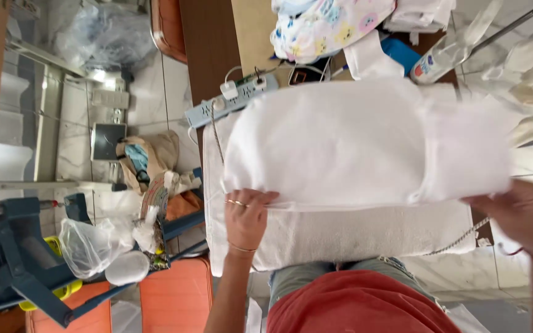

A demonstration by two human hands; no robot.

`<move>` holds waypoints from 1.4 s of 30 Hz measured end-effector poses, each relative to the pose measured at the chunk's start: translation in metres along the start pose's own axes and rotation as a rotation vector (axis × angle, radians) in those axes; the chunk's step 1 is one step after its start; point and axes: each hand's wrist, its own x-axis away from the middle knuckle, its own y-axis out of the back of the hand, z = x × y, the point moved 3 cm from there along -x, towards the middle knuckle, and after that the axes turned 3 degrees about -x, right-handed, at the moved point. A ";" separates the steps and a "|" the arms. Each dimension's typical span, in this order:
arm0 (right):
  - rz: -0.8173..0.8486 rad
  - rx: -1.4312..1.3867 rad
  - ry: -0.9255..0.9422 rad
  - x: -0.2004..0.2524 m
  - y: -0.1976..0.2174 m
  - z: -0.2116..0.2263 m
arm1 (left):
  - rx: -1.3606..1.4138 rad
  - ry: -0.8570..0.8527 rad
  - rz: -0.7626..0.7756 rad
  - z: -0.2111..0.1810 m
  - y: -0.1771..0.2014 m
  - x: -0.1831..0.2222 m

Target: Ironing and folding baby onesies and bibs on a padded workbench

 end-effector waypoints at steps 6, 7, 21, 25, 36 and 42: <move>0.269 0.226 0.208 0.059 -0.062 -0.127 | -0.187 -0.130 0.331 0.017 -0.070 0.135; 0.347 0.268 0.233 0.067 -0.071 -0.133 | -0.153 -0.108 0.393 0.020 -0.077 0.153; -0.093 0.792 0.460 -0.065 -0.020 -0.043 | 0.336 0.497 0.824 -0.069 -0.168 0.103; 0.112 0.587 -0.126 -0.100 -0.041 -0.049 | 0.930 0.996 0.926 -0.127 -0.206 0.071; 0.519 0.828 -0.021 -0.057 -0.103 0.012 | 0.110 0.167 0.344 -0.058 -0.175 0.127; 0.619 0.740 0.105 -0.056 -0.192 0.012 | -0.435 0.432 0.461 -0.004 -0.108 0.155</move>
